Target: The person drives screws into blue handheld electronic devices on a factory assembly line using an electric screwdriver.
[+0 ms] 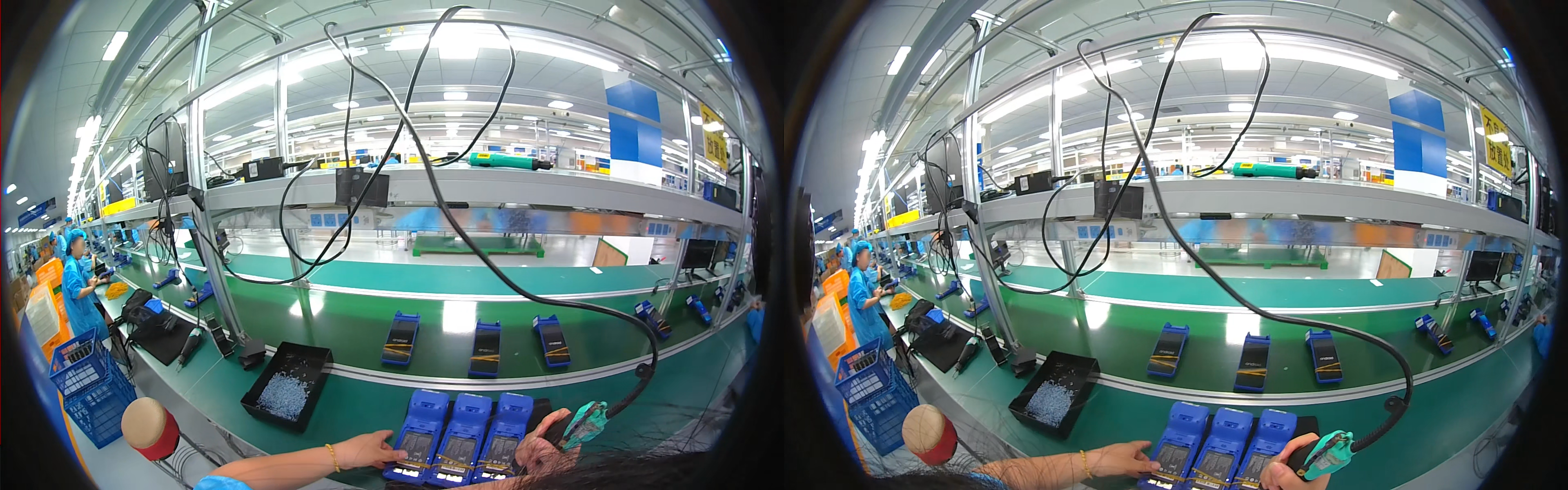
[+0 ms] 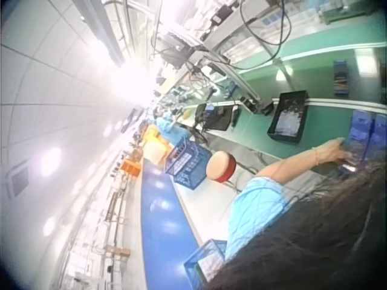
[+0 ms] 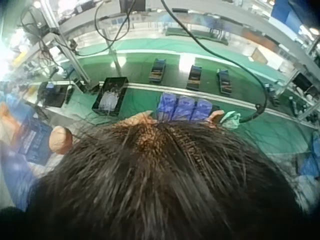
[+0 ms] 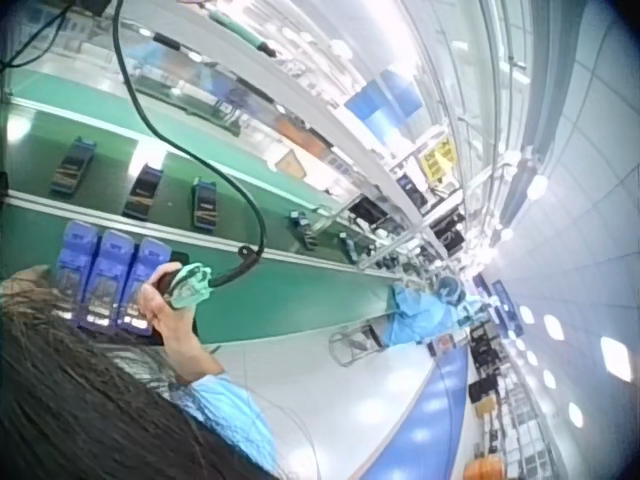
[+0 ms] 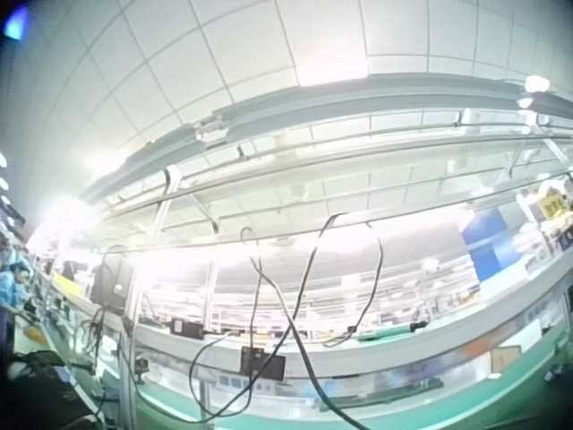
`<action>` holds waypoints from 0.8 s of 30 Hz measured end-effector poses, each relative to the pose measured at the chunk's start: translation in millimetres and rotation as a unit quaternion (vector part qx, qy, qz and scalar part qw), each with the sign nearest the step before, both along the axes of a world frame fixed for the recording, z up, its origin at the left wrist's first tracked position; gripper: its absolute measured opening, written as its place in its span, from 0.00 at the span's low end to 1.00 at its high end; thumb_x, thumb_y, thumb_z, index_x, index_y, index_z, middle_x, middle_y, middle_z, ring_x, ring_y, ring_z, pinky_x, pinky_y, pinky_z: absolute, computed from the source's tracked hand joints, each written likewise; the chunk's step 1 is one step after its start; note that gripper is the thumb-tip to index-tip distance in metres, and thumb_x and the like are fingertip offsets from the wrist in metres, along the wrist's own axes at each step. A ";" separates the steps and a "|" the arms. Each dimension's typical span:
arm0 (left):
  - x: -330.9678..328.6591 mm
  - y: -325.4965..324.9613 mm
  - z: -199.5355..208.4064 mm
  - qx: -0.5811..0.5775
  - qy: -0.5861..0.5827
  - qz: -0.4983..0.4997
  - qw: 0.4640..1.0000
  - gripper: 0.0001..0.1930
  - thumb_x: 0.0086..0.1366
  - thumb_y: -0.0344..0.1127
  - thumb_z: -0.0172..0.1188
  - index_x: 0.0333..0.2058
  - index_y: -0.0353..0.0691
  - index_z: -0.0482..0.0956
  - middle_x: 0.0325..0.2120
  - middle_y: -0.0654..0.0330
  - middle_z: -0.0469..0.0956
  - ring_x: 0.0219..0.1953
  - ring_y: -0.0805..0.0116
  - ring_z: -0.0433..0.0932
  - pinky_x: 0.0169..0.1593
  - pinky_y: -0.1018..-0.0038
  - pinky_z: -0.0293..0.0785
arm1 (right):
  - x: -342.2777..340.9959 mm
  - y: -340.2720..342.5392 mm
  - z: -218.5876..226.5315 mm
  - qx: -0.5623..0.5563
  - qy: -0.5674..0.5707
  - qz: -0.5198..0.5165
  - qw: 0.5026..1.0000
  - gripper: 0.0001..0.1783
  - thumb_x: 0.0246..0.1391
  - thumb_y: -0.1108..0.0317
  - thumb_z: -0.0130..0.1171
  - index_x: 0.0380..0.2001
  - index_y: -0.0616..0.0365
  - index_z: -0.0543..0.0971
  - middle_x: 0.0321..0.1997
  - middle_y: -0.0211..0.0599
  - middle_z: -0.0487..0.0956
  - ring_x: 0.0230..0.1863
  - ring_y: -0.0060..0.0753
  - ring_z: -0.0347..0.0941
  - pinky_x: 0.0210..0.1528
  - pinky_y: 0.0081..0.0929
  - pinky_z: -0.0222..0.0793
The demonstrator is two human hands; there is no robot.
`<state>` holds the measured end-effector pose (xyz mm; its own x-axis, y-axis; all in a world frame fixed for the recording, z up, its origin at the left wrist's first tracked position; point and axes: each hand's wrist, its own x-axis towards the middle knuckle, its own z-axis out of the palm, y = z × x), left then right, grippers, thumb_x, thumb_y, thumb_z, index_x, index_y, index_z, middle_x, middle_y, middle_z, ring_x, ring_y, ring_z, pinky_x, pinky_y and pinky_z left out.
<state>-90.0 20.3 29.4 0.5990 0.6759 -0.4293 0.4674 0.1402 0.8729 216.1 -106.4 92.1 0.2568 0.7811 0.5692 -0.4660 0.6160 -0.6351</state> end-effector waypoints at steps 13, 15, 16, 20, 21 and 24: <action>-14.6 83.2 17.6 -0.219 -0.094 0.045 0.970 0.15 0.65 0.39 0.58 0.46 0.36 0.75 0.37 0.63 0.80 0.39 0.74 0.79 0.47 0.75 0.74 | 33.2 -10.6 -5.7 -0.071 -0.085 0.045 0.993 0.16 0.55 0.73 0.57 0.44 0.61 0.65 0.24 0.41 0.72 0.24 0.34 0.70 0.31 0.34 0.68; -0.1 105.2 23.5 -0.195 -0.122 0.065 0.971 0.15 0.65 0.39 0.57 0.46 0.36 0.75 0.38 0.61 0.80 0.40 0.73 0.79 0.47 0.74 0.74 | 18.4 -19.9 20.2 -0.141 -0.072 -0.064 0.985 0.10 0.55 0.81 0.53 0.36 0.57 0.65 0.18 0.29 0.66 0.16 0.19 0.60 0.20 0.19 0.59; 9.9 115.9 26.5 -0.173 -0.151 0.086 0.969 0.15 0.66 0.38 0.56 0.46 0.35 0.75 0.39 0.60 0.80 0.41 0.72 0.79 0.48 0.73 0.74 | 21.5 -19.2 19.1 -0.139 -0.070 -0.071 0.985 0.10 0.55 0.81 0.53 0.36 0.57 0.65 0.18 0.29 0.66 0.16 0.19 0.60 0.20 0.19 0.59; 69.8 178.8 22.5 -0.043 -0.133 0.208 0.968 0.14 0.66 0.36 0.55 0.46 0.35 0.75 0.39 0.58 0.79 0.39 0.70 0.79 0.46 0.73 0.75 | 33.6 -13.4 -0.9 -0.092 -0.048 -0.048 0.993 0.10 0.55 0.80 0.54 0.36 0.57 0.66 0.19 0.29 0.67 0.18 0.18 0.63 0.21 0.18 0.59; 86.6 193.6 17.1 -0.039 -0.136 0.205 0.969 0.14 0.66 0.36 0.55 0.46 0.35 0.75 0.39 0.58 0.79 0.39 0.70 0.79 0.46 0.73 0.75 | 32.9 -17.7 5.2 -0.135 -0.056 -0.069 0.987 0.10 0.54 0.80 0.55 0.36 0.57 0.67 0.20 0.28 0.68 0.18 0.18 0.63 0.21 0.17 0.59; 112.1 255.3 -22.7 0.053 -0.050 0.279 0.958 0.11 0.66 0.36 0.54 0.40 0.35 0.78 0.37 0.57 0.79 0.37 0.68 0.79 0.45 0.67 0.75 | 36.7 -20.3 14.4 -0.185 -0.142 -0.123 0.965 0.09 0.53 0.78 0.58 0.34 0.57 0.70 0.19 0.27 0.70 0.18 0.16 0.64 0.20 0.15 0.58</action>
